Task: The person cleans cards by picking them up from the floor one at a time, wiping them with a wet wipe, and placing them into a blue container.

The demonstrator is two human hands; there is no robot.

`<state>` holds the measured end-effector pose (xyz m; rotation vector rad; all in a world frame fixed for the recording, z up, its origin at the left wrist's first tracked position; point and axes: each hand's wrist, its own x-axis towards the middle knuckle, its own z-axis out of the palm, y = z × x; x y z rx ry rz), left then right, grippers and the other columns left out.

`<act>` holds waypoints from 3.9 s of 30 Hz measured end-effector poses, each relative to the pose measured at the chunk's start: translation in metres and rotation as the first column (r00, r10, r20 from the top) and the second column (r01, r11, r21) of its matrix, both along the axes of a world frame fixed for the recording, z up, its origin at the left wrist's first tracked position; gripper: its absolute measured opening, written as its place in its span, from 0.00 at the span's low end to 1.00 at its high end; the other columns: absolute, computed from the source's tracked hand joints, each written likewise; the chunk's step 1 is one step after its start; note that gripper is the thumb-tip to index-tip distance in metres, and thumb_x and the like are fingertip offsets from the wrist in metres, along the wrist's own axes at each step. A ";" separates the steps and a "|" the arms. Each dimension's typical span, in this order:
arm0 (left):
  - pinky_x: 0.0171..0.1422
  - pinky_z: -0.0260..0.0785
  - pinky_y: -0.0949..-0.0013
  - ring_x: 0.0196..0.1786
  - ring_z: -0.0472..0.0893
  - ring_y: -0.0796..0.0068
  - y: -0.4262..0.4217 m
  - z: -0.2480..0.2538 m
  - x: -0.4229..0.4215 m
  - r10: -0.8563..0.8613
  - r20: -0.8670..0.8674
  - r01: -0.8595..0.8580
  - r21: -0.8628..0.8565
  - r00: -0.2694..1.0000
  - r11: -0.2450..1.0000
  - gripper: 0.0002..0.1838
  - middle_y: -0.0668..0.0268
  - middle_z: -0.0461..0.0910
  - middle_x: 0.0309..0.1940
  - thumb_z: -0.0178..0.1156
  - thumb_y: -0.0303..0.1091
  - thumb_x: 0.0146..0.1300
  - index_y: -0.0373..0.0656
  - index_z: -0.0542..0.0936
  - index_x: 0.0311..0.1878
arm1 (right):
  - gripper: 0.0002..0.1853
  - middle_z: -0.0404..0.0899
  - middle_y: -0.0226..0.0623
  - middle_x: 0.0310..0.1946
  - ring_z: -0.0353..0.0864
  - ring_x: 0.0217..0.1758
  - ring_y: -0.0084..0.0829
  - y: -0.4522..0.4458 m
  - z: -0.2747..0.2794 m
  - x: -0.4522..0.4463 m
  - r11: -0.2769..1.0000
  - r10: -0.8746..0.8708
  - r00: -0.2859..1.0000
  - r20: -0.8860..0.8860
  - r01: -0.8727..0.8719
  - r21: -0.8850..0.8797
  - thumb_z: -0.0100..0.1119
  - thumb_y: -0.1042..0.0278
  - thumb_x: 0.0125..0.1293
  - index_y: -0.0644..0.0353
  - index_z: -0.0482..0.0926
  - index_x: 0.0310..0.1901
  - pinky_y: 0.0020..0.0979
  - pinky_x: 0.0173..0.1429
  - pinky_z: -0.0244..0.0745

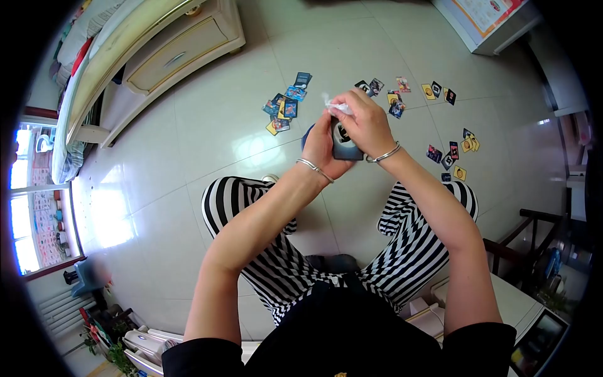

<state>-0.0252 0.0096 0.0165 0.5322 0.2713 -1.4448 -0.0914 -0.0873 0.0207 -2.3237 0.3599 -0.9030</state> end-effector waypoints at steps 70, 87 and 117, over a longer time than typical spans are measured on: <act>0.44 0.74 0.63 0.42 0.78 0.68 -0.008 -0.011 0.011 0.264 0.252 -0.327 0.255 0.931 0.910 0.20 0.64 0.75 0.41 0.41 0.51 0.68 0.45 0.72 0.45 | 0.07 0.71 0.32 0.26 0.76 0.25 0.32 0.006 -0.006 0.021 0.910 0.024 0.996 -0.081 -0.056 -0.411 0.59 0.70 0.50 0.55 0.72 0.30 0.31 0.26 0.71; 0.53 0.73 0.61 0.45 0.77 0.66 -0.004 0.003 0.059 0.432 0.337 -0.394 -0.178 0.836 0.902 0.23 0.58 0.76 0.40 0.50 0.49 0.64 0.35 0.70 0.47 | 0.14 0.70 0.20 0.20 0.65 0.25 0.12 0.010 -0.003 -0.014 0.485 0.409 0.906 -0.108 -0.116 0.867 0.56 0.60 0.62 0.62 0.77 0.24 0.19 0.30 0.61; 0.25 0.76 0.72 0.27 0.79 0.69 0.003 -0.250 0.023 -0.246 0.407 -0.123 0.695 0.880 0.708 0.14 0.61 0.76 0.34 0.55 0.19 0.56 0.39 0.74 0.46 | 0.12 0.73 0.31 0.19 0.68 0.20 0.23 0.011 -0.251 -0.014 0.167 0.070 0.828 -0.556 0.539 0.825 0.61 0.60 0.55 0.63 0.79 0.29 0.30 0.24 0.63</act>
